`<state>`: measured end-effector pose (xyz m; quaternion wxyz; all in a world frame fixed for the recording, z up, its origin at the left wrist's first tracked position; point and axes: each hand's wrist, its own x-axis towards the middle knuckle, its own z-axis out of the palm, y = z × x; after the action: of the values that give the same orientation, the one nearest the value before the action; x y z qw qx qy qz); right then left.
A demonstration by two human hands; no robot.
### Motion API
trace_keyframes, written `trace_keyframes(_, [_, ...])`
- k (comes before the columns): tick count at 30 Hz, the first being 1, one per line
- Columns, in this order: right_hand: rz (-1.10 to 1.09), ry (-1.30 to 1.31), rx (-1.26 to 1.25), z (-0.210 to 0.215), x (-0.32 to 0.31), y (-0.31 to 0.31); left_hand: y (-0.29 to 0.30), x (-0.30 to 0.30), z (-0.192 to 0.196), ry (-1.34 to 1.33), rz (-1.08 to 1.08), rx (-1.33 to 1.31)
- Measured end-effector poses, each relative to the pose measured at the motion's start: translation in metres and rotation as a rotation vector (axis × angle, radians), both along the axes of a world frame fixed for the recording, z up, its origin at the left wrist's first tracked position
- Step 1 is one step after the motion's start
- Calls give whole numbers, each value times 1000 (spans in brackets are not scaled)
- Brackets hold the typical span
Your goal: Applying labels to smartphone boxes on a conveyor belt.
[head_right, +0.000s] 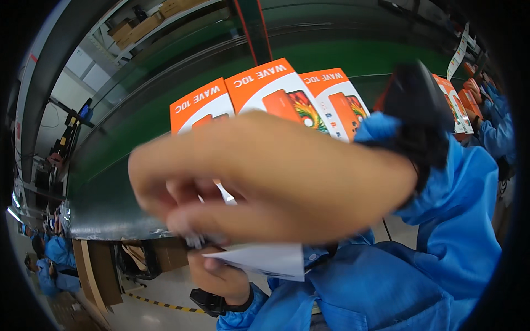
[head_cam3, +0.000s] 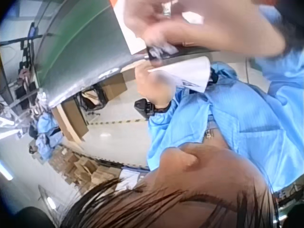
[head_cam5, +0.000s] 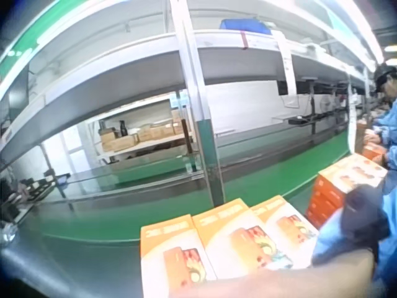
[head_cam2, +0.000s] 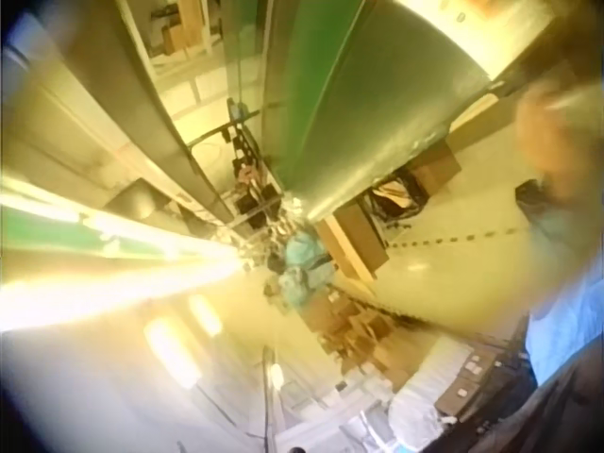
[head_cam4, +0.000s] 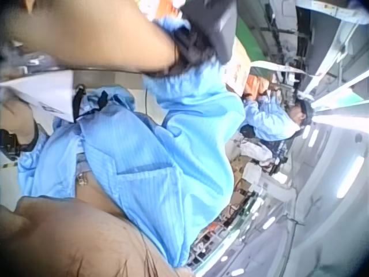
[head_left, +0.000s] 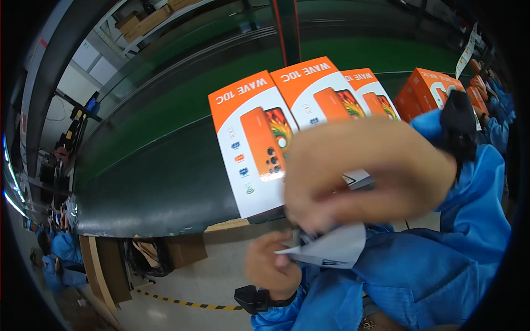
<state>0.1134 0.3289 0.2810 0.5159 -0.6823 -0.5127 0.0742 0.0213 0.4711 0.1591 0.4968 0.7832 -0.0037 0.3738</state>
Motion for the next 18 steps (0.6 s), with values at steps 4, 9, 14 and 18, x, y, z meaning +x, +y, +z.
trace_keyframes(4, [-52,219,-266,-19,23,32,-4,7,-6,-190,-182,388])
trace_keyframes(9, [2,166,-367,-34,36,49,-5,21,-11,-212,-191,586])
trace_keyframes(14, [27,163,-401,-33,39,53,-3,22,-12,-212,-196,564])
trace_keyframes(18, [42,167,-413,-35,40,53,-3,25,-14,-231,-204,560])
